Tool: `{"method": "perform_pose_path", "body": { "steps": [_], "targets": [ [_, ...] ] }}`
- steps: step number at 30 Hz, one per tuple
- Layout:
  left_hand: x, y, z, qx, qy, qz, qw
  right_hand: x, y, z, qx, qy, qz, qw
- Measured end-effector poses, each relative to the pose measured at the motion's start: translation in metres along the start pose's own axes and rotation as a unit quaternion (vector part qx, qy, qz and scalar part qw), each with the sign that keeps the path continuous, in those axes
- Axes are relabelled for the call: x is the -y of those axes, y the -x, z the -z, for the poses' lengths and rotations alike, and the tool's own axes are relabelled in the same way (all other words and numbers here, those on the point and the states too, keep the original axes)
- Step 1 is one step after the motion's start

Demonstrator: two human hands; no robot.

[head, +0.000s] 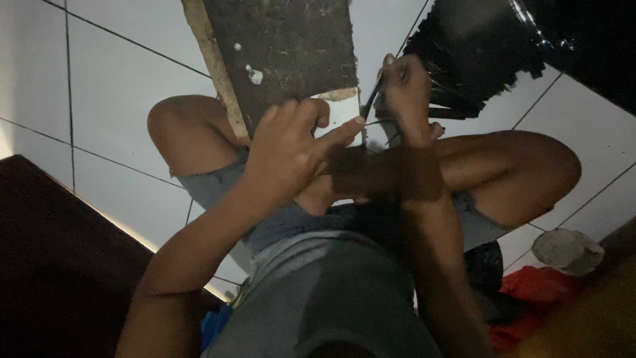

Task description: The person sits cross-legged on the floor and uses scissors to cut a black sheet of material into thin strips. The person holds the material against a wooden board and repeatedly cuts strips, which accumulate on the floor.

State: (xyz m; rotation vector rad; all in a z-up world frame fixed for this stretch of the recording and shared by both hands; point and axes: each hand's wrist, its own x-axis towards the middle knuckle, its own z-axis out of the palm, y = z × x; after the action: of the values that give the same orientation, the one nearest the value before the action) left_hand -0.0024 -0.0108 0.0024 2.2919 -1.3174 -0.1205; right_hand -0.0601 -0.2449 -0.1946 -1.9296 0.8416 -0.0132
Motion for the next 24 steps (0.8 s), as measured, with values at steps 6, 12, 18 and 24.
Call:
{"method": "perform_pose_path", "body": {
  "steps": [6,12,18,24],
  "targets": [
    [-0.008,-0.005,0.002,-0.024,-0.041,-0.005,0.999,-0.006,-0.004,0.037,-0.066,0.010,0.010,0.998],
    [-0.003,-0.001,0.005,-0.034,-0.006,-0.014,0.999,0.014,0.017,0.118,-0.170,-0.245,0.055,0.953],
    [0.003,-0.002,-0.002,-0.071,0.026,-0.018,0.997,0.009,0.028,0.169,-0.132,-0.281,0.081,0.947],
    [0.002,0.001,0.000,-0.089,0.052,-0.031,0.994,-0.039,0.022,0.165,-0.209,0.085,0.085,0.970]
  ]
}}
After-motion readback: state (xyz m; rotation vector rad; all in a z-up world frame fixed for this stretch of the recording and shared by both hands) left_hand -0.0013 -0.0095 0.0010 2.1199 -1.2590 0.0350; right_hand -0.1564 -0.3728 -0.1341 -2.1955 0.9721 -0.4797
